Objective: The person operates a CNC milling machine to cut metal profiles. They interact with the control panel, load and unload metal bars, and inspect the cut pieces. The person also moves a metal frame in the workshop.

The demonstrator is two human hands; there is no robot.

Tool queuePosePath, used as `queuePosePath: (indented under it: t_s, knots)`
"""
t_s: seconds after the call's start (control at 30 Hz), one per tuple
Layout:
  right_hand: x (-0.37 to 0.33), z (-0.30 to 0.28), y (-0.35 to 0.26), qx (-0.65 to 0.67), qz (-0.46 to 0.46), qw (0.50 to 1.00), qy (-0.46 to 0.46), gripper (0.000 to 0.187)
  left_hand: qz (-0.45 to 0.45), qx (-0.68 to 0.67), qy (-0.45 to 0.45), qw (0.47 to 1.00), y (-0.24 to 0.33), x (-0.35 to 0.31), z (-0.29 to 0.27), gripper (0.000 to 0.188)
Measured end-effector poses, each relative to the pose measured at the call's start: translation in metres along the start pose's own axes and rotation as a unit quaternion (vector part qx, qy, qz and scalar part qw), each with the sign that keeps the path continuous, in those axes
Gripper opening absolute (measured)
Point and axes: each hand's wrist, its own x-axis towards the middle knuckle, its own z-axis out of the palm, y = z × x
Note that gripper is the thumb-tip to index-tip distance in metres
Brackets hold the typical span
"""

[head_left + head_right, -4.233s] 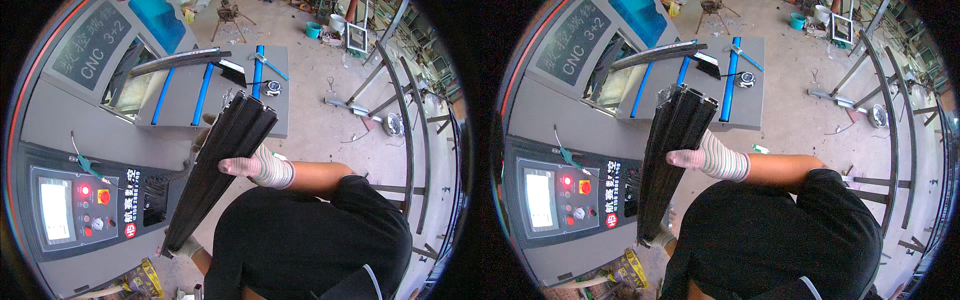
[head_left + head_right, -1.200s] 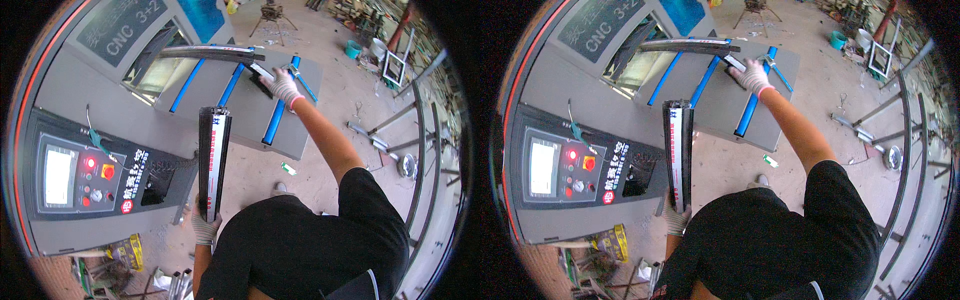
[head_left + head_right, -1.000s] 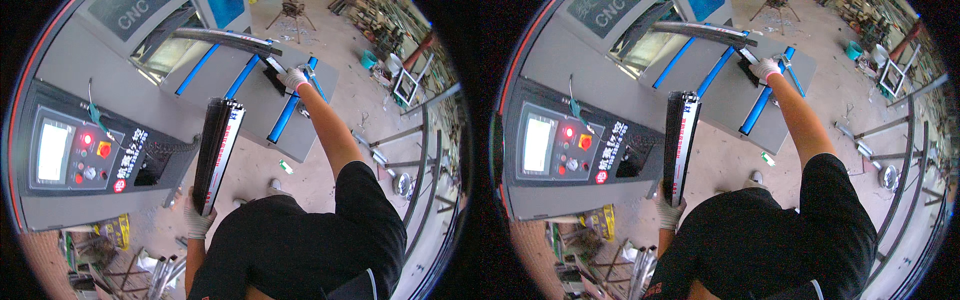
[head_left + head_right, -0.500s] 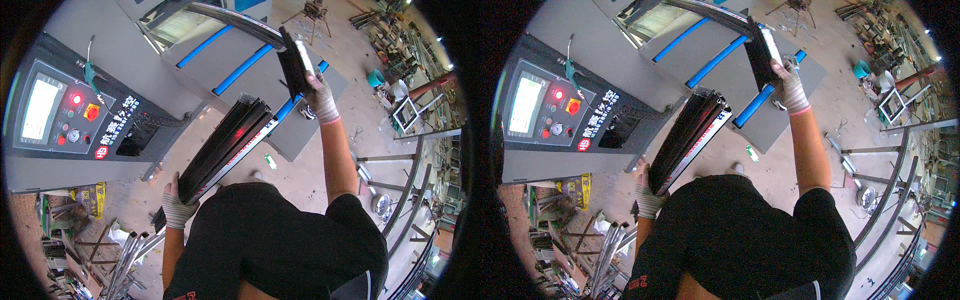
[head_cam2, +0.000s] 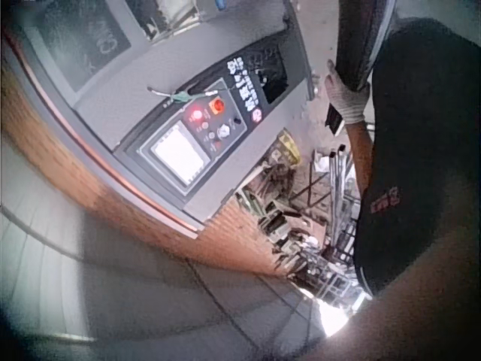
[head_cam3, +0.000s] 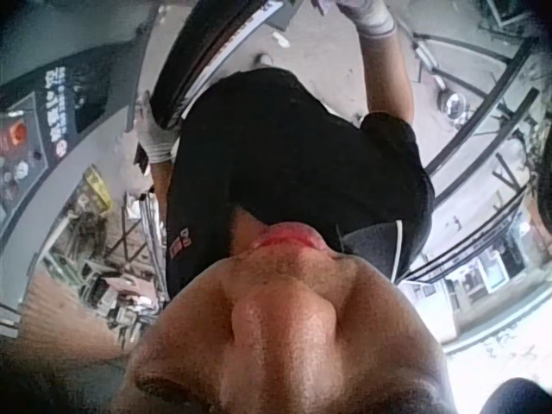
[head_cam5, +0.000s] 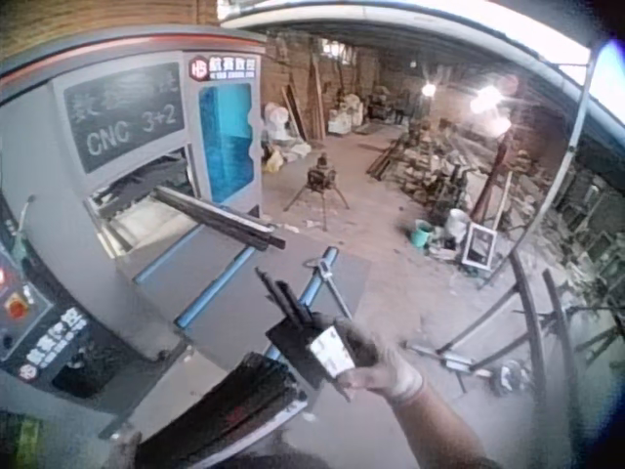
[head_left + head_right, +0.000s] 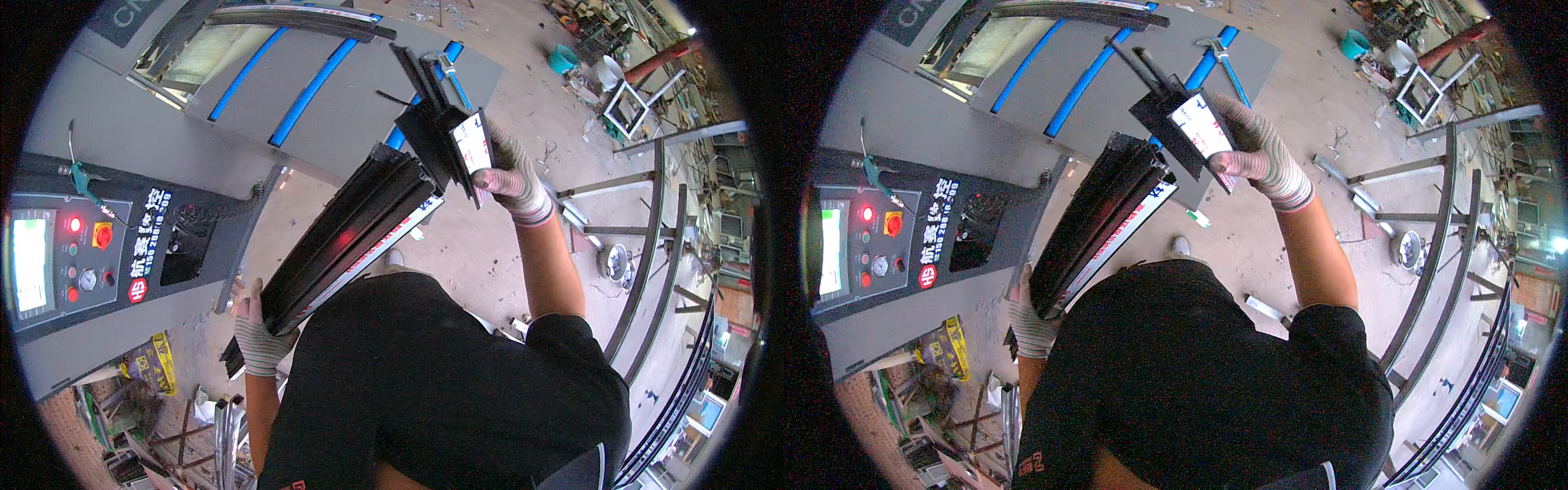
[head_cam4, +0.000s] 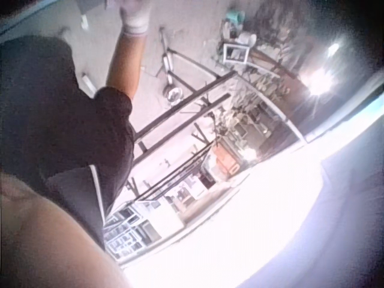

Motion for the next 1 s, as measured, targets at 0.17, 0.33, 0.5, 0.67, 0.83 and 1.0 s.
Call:
queuePosePath:
  t_s: [0.17, 0.33, 0.5, 0.67, 0.83, 1.0]
  knots:
    - [-0.025, 0.007, -0.022, -0.049, 0.012, 0.999, 0.000, 0.113, 0.032, 0.009, -0.010, 0.999, 0.009, 0.008, 0.002, 0.100]
    - [-0.041, 0.005, -0.027, -0.060, -0.053, 0.996, -0.035, 0.102, 0.061, 0.035, -0.027, 0.997, 0.022, 0.016, 0.001, 0.100]
    - [-0.057, 0.001, -0.028, -0.087, 0.008, 0.996, 0.009, 0.106, 0.029, 0.006, -0.068, 0.997, 0.032, 0.017, -0.004, 0.098]
    - [-0.064, -0.008, -0.034, -0.096, 0.023, 0.995, -0.029, 0.110, 0.082, 0.016, -0.036, 0.996, 0.032, 0.016, -0.013, 0.120]
    - [-0.070, -0.016, -0.045, -0.235, 0.034, 0.964, -0.116, 0.105, 0.005, 0.057, -0.098, 0.994, 0.039, 0.007, -0.042, 0.120]
    - [-0.075, -0.018, -0.032, -0.250, -0.040, 0.952, -0.173, 0.109, 0.092, 0.131, -0.036, 0.986, 0.044, 0.003, -0.071, 0.110]
